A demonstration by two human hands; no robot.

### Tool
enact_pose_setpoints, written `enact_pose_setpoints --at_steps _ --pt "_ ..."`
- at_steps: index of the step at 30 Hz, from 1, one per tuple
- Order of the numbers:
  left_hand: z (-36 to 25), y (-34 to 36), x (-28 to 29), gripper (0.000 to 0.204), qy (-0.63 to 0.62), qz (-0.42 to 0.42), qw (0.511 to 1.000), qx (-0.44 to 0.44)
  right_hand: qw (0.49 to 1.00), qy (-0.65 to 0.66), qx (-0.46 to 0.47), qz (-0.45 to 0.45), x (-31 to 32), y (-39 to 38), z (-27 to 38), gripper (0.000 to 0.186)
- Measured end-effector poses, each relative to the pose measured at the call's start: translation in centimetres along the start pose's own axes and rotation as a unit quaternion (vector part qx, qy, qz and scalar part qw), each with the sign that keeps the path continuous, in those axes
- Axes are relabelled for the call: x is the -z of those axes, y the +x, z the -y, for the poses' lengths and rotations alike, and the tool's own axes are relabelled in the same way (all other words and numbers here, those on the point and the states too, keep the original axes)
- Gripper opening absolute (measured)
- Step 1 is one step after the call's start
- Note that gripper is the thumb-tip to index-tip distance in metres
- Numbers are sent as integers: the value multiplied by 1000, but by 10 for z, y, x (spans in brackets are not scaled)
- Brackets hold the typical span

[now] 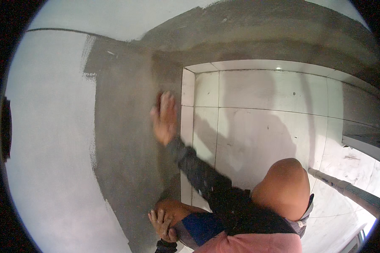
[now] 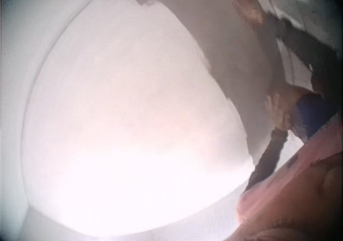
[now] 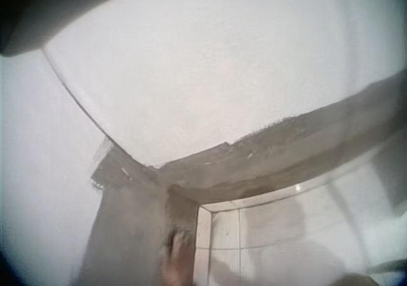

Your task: The person kneels on a tiled floor and uses a sanding block to smooth a freshly plastered wall. They repeatedly rub the block against the wall surface, moving from the lower section upward and across the wall.

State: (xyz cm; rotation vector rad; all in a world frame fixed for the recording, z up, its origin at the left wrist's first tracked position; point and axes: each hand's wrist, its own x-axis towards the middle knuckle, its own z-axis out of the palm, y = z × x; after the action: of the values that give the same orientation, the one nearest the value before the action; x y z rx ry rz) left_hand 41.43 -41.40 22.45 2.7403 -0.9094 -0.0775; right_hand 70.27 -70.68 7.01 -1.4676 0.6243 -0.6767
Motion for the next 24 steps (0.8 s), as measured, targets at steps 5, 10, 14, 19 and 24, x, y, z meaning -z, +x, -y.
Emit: enact_pose_setpoints --at_steps 5,10,14,19,24 --pt "-1 1 4 50 18 0 999 -40 997 -4 47 59 3 -8 -4 76" --pt "-2 -1 1 48 17 -10 1000 9 999 -23 -40 -20 -8 88 -18 72" --pt "-7 7 1 50 27 27 999 2 979 -2 194 -70 -3 79 46 63" --pt "-9 18 6 53 12 28 999 20 999 7 -8 -30 1 98 -8 60" --pt "-4 26 3 52 -6 32 999 -17 992 -36 109 -52 1 96 7 59"
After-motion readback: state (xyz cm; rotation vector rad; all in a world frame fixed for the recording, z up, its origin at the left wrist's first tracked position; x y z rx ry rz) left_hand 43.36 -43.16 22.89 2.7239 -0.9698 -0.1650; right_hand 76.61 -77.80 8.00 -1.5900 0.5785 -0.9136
